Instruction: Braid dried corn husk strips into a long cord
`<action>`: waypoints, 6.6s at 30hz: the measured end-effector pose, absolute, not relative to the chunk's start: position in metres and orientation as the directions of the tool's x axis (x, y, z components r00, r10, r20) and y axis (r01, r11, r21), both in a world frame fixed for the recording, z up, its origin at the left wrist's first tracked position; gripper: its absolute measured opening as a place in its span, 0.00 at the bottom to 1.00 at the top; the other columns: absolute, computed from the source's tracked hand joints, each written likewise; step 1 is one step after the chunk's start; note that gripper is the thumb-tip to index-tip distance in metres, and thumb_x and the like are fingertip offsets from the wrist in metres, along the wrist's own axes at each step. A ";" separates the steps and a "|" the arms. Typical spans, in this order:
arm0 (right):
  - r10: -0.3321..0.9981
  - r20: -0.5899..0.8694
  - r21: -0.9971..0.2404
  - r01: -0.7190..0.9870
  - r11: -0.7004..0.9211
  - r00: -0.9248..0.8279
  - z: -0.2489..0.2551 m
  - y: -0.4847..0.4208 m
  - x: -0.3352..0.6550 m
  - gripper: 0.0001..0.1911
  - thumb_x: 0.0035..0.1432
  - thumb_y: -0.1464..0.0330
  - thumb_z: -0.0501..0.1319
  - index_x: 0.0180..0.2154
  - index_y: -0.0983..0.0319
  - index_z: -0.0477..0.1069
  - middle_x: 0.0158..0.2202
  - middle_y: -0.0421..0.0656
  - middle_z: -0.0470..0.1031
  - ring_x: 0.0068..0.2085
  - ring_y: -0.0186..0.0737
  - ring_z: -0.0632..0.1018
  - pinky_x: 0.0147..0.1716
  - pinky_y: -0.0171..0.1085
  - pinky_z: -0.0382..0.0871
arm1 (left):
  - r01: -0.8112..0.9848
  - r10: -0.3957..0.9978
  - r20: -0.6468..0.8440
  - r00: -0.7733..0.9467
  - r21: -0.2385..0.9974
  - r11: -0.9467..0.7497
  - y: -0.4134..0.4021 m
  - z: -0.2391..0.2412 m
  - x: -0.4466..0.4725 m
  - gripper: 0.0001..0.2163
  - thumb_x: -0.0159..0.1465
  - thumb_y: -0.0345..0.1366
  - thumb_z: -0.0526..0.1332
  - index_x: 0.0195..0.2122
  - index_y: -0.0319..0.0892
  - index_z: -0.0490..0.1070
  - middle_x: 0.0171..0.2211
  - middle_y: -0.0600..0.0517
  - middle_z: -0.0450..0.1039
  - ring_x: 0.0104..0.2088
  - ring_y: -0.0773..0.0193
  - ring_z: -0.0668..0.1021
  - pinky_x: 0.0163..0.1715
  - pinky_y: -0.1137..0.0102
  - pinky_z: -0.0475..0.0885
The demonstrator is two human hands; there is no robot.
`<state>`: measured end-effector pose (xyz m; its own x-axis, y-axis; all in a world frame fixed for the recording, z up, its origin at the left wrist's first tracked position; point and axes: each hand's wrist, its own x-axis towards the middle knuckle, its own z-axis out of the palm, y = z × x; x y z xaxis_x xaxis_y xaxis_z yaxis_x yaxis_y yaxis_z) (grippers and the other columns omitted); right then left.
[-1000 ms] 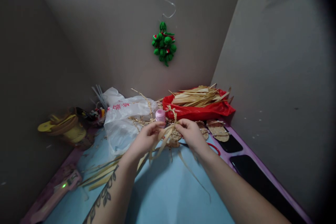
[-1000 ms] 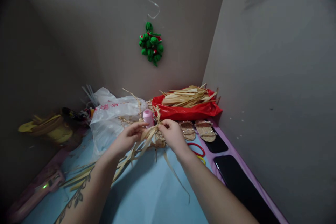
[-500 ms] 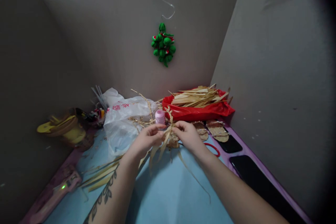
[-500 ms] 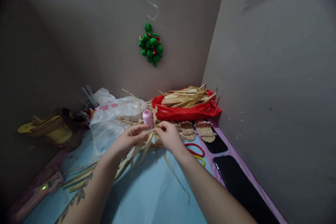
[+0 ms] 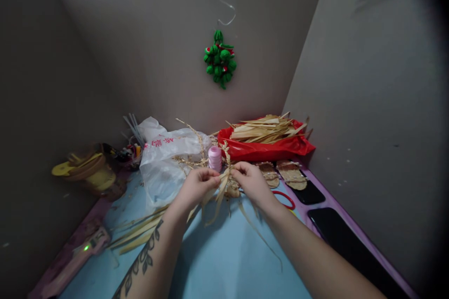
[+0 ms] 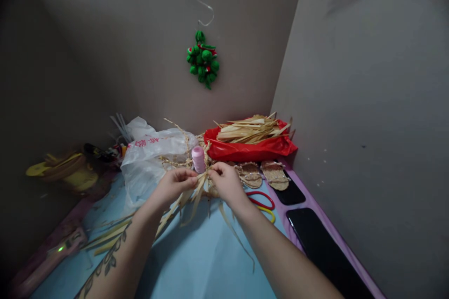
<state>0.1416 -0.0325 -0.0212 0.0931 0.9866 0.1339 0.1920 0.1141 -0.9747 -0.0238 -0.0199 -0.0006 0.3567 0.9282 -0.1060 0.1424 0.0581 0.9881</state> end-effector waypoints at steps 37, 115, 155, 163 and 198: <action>0.978 0.124 -0.854 0.484 0.191 -0.167 -0.015 -0.032 0.151 0.08 0.49 0.69 0.55 0.20 0.62 0.62 0.19 0.36 0.64 0.23 0.32 0.64 0.24 0.31 0.54 | 0.154 0.907 -0.059 0.418 0.988 -0.006 -0.027 -0.002 -0.015 0.12 0.52 0.40 0.64 0.34 0.37 0.71 0.24 0.54 0.70 0.23 0.70 0.70 0.23 0.76 0.65; 0.922 0.379 -0.870 0.373 0.323 0.085 0.004 -0.050 0.130 0.09 0.51 0.66 0.59 0.34 0.63 0.73 0.34 0.45 0.73 0.36 0.39 0.73 0.35 0.36 0.66 | -0.246 0.985 0.033 0.168 0.969 0.010 -0.026 -0.015 -0.001 0.16 0.51 0.46 0.63 0.24 0.38 0.62 0.20 0.58 0.64 0.19 0.75 0.65 0.22 0.77 0.60; 0.996 0.074 -0.931 -0.355 0.087 0.048 -0.056 -0.138 0.105 0.08 0.37 0.66 0.61 0.16 0.62 0.63 0.14 0.34 0.62 0.18 0.28 0.62 0.19 0.31 0.54 | 0.737 0.867 0.396 0.302 0.481 -0.475 -0.178 -0.020 -0.011 0.09 0.59 0.31 0.54 0.31 0.40 0.75 0.29 0.48 0.69 0.33 0.62 0.72 0.35 0.70 0.66; 0.986 0.157 -0.958 -0.251 0.136 -0.065 -0.059 -0.141 0.101 0.08 0.41 0.67 0.59 0.17 0.61 0.61 0.15 0.34 0.61 0.19 0.28 0.60 0.20 0.31 0.52 | 0.495 0.929 0.346 0.130 0.789 -0.363 -0.157 -0.037 -0.020 0.09 0.58 0.34 0.55 0.32 0.39 0.75 0.28 0.51 0.75 0.30 0.65 0.75 0.32 0.72 0.67; 0.808 0.578 -0.741 0.338 0.580 -0.117 -0.054 -0.159 0.107 0.12 0.53 0.68 0.59 0.39 0.56 0.77 0.31 0.44 0.70 0.35 0.40 0.70 0.39 0.40 0.64 | 0.138 0.988 0.152 -0.008 0.979 -0.149 -0.134 -0.040 -0.024 0.13 0.55 0.44 0.56 0.22 0.39 0.61 0.17 0.58 0.60 0.18 0.73 0.64 0.20 0.76 0.60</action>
